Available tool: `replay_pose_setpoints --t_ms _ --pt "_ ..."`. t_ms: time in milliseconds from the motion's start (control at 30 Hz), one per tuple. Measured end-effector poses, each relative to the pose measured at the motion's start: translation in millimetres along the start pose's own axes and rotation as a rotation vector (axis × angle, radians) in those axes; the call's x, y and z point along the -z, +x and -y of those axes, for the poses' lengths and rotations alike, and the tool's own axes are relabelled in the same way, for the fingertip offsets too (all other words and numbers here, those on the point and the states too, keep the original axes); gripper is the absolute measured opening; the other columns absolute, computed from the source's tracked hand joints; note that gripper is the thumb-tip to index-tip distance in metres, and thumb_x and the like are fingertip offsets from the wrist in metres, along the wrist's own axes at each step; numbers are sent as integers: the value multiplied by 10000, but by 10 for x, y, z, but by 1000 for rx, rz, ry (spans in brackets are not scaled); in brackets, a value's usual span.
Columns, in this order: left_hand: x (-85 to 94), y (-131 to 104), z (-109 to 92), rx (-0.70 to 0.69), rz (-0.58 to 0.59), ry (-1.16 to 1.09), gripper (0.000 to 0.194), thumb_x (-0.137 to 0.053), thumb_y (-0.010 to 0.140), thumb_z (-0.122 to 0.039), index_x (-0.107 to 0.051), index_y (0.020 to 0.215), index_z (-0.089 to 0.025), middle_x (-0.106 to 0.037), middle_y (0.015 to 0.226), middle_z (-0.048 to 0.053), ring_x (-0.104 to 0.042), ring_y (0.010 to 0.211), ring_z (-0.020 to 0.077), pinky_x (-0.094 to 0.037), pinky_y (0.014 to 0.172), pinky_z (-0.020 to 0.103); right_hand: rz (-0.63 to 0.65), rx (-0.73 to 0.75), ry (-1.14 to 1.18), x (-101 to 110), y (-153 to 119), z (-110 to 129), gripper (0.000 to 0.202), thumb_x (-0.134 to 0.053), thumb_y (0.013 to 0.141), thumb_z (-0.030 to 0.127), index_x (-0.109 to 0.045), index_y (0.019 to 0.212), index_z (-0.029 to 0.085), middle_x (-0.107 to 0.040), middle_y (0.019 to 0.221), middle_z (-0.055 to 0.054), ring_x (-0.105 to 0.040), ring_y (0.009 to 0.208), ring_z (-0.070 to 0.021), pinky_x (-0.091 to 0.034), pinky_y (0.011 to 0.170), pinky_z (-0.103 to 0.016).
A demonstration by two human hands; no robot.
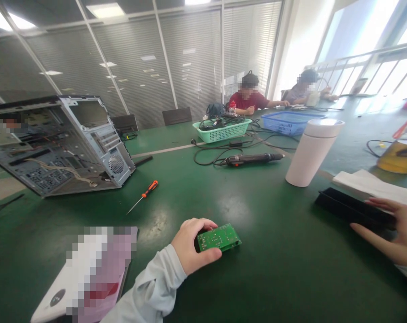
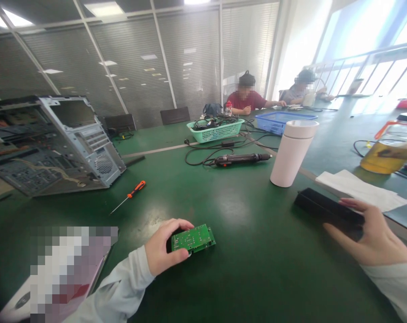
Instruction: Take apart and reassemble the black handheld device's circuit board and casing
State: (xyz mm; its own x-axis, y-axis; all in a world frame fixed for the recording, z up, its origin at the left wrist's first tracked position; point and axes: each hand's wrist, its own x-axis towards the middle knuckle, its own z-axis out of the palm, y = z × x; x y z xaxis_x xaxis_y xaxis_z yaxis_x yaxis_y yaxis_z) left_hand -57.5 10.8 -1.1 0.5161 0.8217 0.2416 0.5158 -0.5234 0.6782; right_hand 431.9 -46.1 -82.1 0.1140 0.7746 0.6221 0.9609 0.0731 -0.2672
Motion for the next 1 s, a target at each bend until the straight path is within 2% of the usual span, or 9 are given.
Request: replay_pose_setpoints --t_ms 167,300,433,533,600,700,800,900,1000 --pt "22 12 -44 27 31 161 335 -625 610 -435 -605 847 -200 -614 801 45 -551 779 209 -414 749 341 -146 136 -112 151 121 994 646 -335 809 637 -280 1322 248 -396 1216 -151 -378 1122 -410 -310 899 -557" --pt "18 50 -15 212 31 31 354 -530 714 -503 -622 822 -179 -628 724 40 -563 663 179 -425 626 296 -59 416 90 91 196 1719 451 -462 845 404 -351 1248 234 -474 1142 -116 -428 1100 -315 -274 980 -528" --pt "24 76 17 350 -7 -265 389 -523 730 -511 -643 793 -146 -649 701 49 -591 644 176 -454 611 286 140 504 420 -243 337 2419 401 -473 850 330 -408 1211 168 -477 1169 -100 -410 1127 -240 -270 1009 -451" --pt "60 107 60 393 -116 -484 413 -542 723 -499 -654 884 -136 -661 740 48 -603 641 168 -475 609 282 297 355 754 -589 481 2961 415 -443 856 405 -475 1168 134 -527 1073 -105 -475 1017 -210 -376 914 -382" --pt "89 139 109 448 -200 -644 487 -535 726 -506 -616 1026 -131 -669 809 59 -605 619 162 -483 578 284 496 96 967 -797 574 3249 363 -429 837 441 -559 961 125 -568 845 -83 -536 793 -183 -447 739 -324" --pt "110 186 192 575 -270 -931 642 -410 766 -578 -519 1165 -87 -667 794 98 -589 540 171 -446 448 281 762 -226 1166 -982 699 3456 343 -416 838 446 -510 755 127 -516 628 -42 -485 528 -118 -395 490 -222" --pt "97 200 232 570 -292 -1016 684 -352 772 -608 -532 1144 -63 -664 726 99 -570 495 169 -413 425 273 997 -325 1269 -970 801 3387 397 -350 890 454 -519 783 111 -536 636 -53 -459 459 -85 -306 388 -168" --pt "78 180 193 490 -237 -884 625 -427 751 -579 -590 1060 -62 -628 574 46 -559 474 164 -434 508 286 1454 -446 1437 -814 832 3197 501 -250 932 484 -550 920 83 -580 778 -86 -521 511 -86 -321 382 -143" --pt "76 163 112 439 -217 -739 517 -493 714 -547 -632 913 -91 -591 517 14 -537 457 148 -420 505 276 1727 -510 1655 -627 766 3071 503 -285 930 504 -527 1020 72 -576 805 -82 -587 646 -102 -442 548 -138"
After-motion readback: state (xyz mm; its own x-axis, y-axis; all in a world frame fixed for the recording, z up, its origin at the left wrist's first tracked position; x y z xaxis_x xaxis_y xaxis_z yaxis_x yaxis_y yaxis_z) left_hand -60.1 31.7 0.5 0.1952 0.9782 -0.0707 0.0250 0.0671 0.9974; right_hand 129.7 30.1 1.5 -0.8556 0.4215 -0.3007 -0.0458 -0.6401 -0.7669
